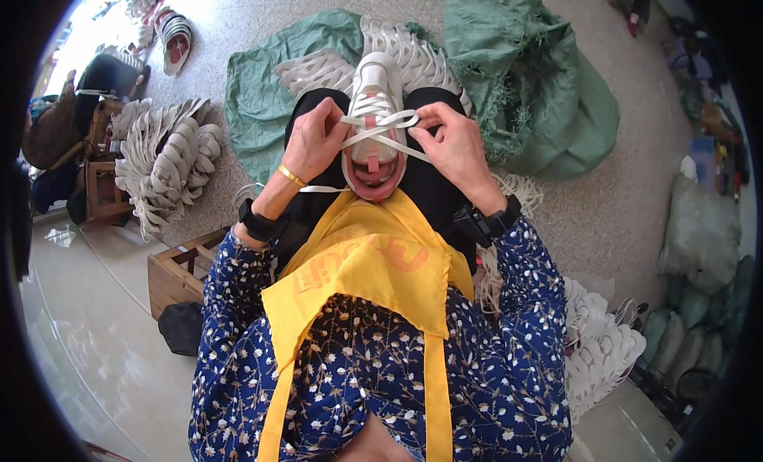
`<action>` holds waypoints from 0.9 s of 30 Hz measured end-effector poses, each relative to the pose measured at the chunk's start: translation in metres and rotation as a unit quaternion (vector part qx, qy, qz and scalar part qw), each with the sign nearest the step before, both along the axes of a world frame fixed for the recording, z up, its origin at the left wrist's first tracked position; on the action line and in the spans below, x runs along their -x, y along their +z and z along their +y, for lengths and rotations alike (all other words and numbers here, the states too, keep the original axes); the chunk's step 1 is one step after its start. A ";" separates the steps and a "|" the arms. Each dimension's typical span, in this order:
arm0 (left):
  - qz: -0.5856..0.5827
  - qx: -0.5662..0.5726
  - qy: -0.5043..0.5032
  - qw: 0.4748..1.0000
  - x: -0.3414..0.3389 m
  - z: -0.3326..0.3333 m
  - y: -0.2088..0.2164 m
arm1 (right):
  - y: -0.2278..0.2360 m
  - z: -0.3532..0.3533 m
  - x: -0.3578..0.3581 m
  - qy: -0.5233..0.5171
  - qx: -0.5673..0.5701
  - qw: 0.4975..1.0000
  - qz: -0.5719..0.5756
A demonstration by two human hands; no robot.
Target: The person sits on the floor and laces a white sneaker resting on their lap. They thread a white shoelace through the eyelets, pull the ends to tighten the fit, and tie a knot at the top.
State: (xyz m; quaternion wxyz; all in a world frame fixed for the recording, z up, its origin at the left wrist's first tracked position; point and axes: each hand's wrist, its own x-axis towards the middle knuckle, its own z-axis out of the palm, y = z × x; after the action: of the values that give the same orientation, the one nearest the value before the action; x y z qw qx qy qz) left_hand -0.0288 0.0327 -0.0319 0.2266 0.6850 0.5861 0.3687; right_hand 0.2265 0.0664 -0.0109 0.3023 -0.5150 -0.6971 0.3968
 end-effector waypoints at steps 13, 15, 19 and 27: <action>0.019 -0.071 0.037 0.997 -0.005 -0.006 0.009 | -0.006 0.006 0.012 -0.010 -0.011 1.000 0.001; -0.011 -0.047 0.039 0.998 -0.006 -0.007 0.011 | -0.012 0.009 0.009 -0.011 -0.003 1.000 0.023; -0.006 0.036 0.022 0.999 -0.004 -0.007 0.014 | -0.025 0.014 0.007 -0.010 -0.002 0.998 0.061; -0.107 0.060 0.025 0.992 0.005 -0.008 -0.005 | -0.022 0.015 0.009 -0.012 0.004 0.999 0.039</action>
State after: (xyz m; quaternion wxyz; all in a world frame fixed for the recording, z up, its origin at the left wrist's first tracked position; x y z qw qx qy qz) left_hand -0.0341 0.0246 -0.0373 0.3190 0.6122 0.5964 0.4097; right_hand 0.2179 0.0819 -0.0331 0.3319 -0.5088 -0.6769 0.4157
